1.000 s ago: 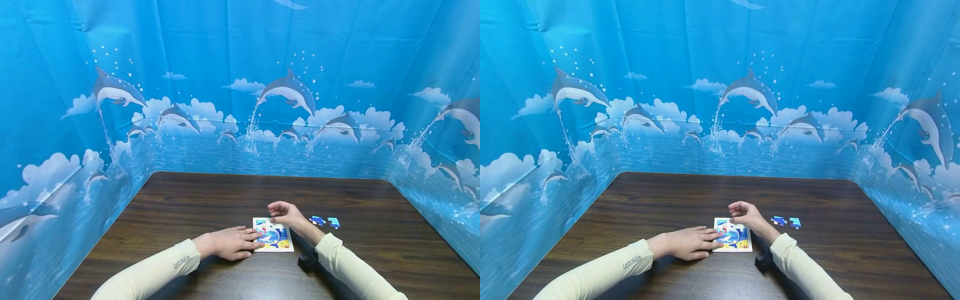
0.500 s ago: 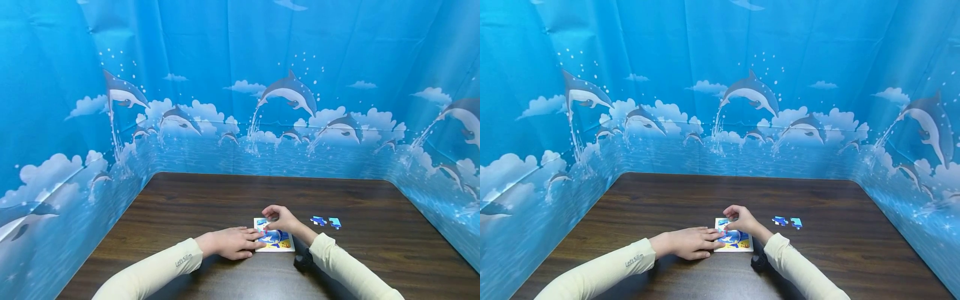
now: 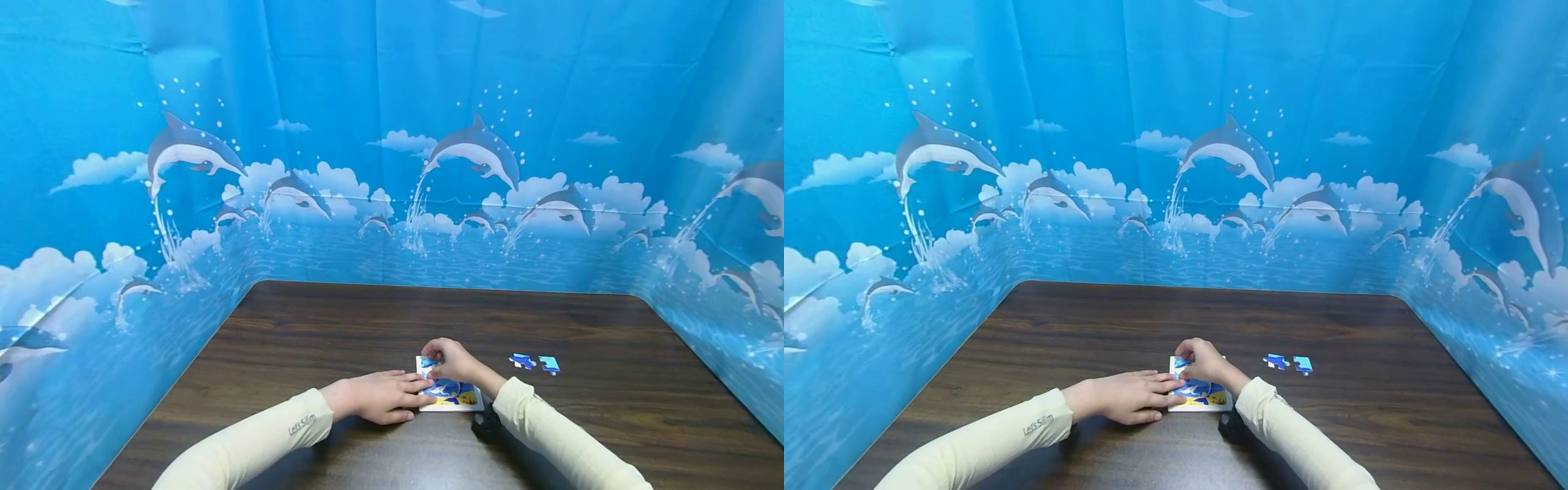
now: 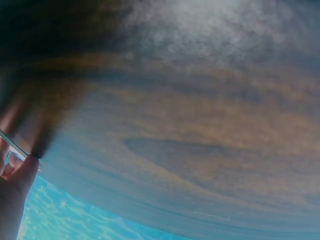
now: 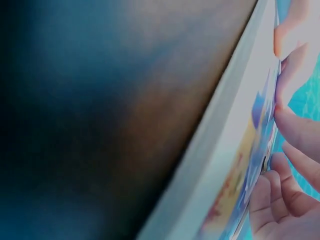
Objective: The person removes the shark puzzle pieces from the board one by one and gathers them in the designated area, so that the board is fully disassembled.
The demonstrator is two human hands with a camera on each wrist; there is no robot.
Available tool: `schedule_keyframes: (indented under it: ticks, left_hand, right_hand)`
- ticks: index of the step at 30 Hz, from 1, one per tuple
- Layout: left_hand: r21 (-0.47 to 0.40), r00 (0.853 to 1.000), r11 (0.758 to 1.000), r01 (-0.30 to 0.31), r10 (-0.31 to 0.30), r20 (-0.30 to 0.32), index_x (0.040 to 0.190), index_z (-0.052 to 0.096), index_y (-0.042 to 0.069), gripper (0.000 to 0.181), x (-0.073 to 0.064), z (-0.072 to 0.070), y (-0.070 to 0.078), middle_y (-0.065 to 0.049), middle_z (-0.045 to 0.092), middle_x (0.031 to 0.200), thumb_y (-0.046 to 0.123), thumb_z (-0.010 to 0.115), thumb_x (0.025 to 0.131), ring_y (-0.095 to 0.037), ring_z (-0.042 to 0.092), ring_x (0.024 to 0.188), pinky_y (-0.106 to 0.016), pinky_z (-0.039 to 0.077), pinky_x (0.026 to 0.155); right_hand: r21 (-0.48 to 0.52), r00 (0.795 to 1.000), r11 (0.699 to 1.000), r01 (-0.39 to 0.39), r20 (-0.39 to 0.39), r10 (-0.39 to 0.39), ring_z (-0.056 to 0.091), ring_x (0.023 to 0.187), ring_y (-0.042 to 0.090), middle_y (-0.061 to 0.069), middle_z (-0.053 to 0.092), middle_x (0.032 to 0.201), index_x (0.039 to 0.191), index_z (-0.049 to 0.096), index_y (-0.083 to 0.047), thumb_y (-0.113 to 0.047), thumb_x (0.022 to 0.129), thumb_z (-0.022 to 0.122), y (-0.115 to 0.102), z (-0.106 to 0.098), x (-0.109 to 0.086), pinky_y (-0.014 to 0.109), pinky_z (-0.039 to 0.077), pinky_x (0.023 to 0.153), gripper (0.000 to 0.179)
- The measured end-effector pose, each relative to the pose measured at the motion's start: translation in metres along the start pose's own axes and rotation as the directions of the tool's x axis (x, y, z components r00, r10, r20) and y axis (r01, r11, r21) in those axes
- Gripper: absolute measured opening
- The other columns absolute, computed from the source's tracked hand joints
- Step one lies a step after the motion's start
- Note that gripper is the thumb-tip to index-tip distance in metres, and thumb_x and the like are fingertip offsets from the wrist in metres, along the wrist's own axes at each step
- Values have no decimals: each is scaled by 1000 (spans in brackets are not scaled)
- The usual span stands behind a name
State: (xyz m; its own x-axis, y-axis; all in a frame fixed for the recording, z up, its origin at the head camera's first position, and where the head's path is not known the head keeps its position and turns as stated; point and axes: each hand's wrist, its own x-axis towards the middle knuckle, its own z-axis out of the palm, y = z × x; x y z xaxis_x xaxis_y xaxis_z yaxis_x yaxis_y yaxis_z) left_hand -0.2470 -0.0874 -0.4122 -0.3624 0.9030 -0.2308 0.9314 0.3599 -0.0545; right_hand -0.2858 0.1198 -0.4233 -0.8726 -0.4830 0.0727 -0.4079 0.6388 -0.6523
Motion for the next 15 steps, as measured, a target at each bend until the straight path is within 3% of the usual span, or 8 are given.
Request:
schedule_keyframes:
  ticks: [8, 11, 12, 15]
  left_hand:
    - [-2, 1000, 1000, -9, 9, 1, 150, 22, 27, 50, -2, 2, 1, -2, 22, 157, 36, 32, 102, -17, 22, 145, -41, 29, 114]
    - [-3, 1000, 1000, -12, 12, 2, 150, 22, 27, 50, -4, 3, 2, -2, 22, 157, 36, 32, 103, -17, 22, 145, -40, 29, 114]
    - [-4, 1000, 1000, -14, 14, 4, 151, 22, 27, 50, -4, 3, 2, -2, 22, 157, 36, 32, 103, -17, 22, 145, -40, 29, 115]
    - [-12, 1000, 1000, -21, 21, 3, 151, 22, 27, 50, -7, 3, 3, -2, 22, 157, 35, 32, 103, -17, 22, 145, -41, 28, 115]
  right_hand:
    - [-29, 997, 997, 67, 36, -66, 50, 78, 13, 4, 59, 87, 97, 69, -6, -14, 75, 79, 11, 2, 3, 29, 46, 70, 26]
    - [-35, 998, 998, 52, 45, -51, 51, 79, 14, 5, 59, 88, 98, 70, -4, -11, 76, 78, 6, 2, 1, 30, 45, 70, 25]
    - [-34, 999, 999, 11, 52, -10, 51, 79, 17, 7, 59, 88, 97, 70, -2, -6, 74, 78, -5, 0, -3, 31, 46, 70, 24]
    - [-40, 998, 999, 14, 64, -12, 52, 80, 18, 9, 59, 90, 98, 70, -1, -4, 74, 77, -10, 0, -5, 30, 45, 69, 26]
